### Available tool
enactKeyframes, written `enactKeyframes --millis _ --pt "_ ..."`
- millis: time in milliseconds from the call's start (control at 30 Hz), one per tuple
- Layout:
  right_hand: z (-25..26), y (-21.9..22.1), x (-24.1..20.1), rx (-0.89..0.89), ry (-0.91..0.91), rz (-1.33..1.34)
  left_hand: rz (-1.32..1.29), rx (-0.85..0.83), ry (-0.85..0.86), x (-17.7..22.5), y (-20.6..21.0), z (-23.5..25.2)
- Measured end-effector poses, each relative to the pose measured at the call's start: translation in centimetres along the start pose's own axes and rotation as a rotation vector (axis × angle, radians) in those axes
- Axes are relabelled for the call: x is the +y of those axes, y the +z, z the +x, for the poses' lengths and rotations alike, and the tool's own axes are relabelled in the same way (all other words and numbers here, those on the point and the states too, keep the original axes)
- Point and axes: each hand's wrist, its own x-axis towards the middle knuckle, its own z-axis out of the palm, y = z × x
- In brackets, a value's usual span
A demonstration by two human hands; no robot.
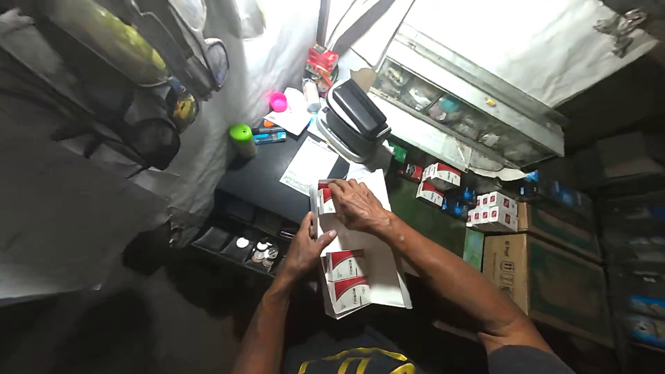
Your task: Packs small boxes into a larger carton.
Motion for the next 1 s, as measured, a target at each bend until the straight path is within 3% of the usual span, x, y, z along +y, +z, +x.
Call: enactKeyframes --millis 233,667,733,833,900,933,1000 --pt "1.2 0.6 -1.6 -0.019 0.061 0.035 0.022 0.035 0.054 -0.4 -0.1 -0.4" --pt "0.7 0.2 -0.9 -0.057 -0.082 0.136 0.128 0.196 0.103 -0.2 1.3 0.1" --pt "-1.2 -2.0 -1.2 0.058 -0.120 0.255 0.244 0.241 0.110 0.1 1.7 -0.1" --pt "-6.9 -7.4 -0.8 0.484 -0.153 0.319 0.361 0.289 0.094 0.4 2.3 -0.4" --pt "-10.8 -9.8 2.0 0.691 -0.077 0.310 0.344 0.305 0.101 0.0 2.7 -0.3" --pt "-12.9 -10.4 4.5 0.686 -0.019 0.276 0.336 0.317 0.096 -0.1 2.9 -0.3" --pt "-16.1 -9.1 10.1 0.511 0.212 0.199 0.337 0.340 0.075 -0.1 3.1 -0.2"
